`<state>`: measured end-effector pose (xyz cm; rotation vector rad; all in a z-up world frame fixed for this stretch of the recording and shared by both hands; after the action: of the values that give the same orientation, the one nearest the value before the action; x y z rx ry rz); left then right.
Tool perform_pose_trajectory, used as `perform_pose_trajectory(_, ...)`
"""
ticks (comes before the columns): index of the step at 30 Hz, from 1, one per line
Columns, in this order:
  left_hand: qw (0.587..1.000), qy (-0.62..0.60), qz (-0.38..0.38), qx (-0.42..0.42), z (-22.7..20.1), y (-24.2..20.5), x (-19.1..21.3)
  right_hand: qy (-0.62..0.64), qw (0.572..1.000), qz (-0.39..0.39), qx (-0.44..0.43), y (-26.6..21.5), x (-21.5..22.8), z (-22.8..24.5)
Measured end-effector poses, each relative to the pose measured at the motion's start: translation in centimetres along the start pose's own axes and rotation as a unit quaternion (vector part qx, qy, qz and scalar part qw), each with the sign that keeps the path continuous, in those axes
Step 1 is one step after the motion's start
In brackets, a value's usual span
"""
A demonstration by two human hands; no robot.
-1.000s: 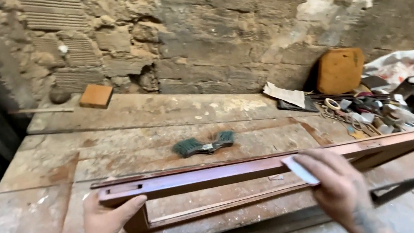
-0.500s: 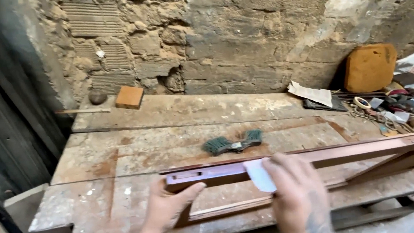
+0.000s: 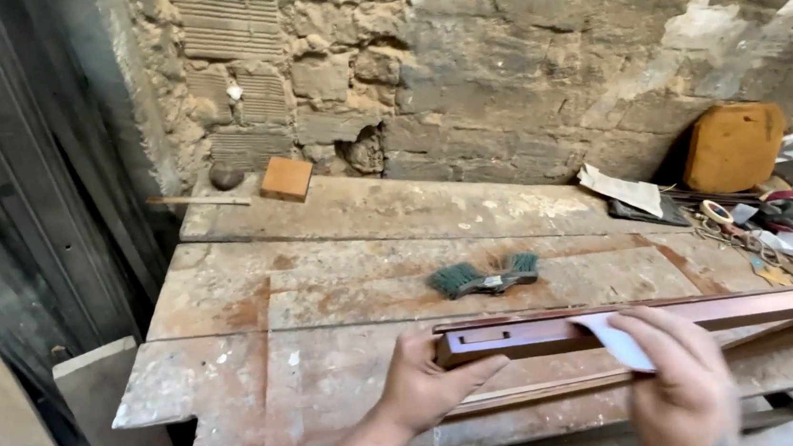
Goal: Sanding a wooden frame and brushing off dust in a workshop
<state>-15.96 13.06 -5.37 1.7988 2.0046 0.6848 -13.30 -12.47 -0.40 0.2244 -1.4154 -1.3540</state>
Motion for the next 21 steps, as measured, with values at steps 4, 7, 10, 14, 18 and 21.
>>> perform_pose_trajectory(4,0.997,0.04,-0.045,-0.041,3.4,-0.4,-0.4,0.041,0.994,0.051,0.084,2.2,-6.5,9.3)
perform_pose_trajectory(7,0.997,0.043,-0.036,-0.052,3.2,-0.2,-0.2,0.024,0.989,0.033,0.14,3.4,-7.6,12.1)
perform_pose_trajectory(10,0.996,0.051,-0.031,-0.069,2.0,0.4,0.1,0.02,0.991,0.047,0.122,2.0,-4.5,6.7)
perform_pose_trajectory(14,0.994,0.087,-0.05,-0.049,2.4,-0.2,-0.2,0.013,0.998,0.024,0.053,1.2,-4.7,4.7)
perform_pose_trajectory(18,0.997,0.054,-0.046,-0.026,5.8,-1.3,-0.9,0.031,0.99,0.003,0.14,4.3,-8.6,15.9)
perform_pose_trajectory(21,0.998,0.014,-0.059,-0.014,7.3,-1.1,-0.6,0.033,0.99,0.032,0.132,1.5,-6.2,8.2)
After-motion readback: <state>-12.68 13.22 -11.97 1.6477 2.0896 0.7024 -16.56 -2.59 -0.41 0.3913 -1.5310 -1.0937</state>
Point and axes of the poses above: each hand's wrist, its own y-axis towards the middle knuckle, its own x-axis out of the back of the hand, z = x × y, the point moved 3 cm from there along y, towards the middle knuckle, and after that the axes turned 11 degrees about y, right-handed, at the moved point
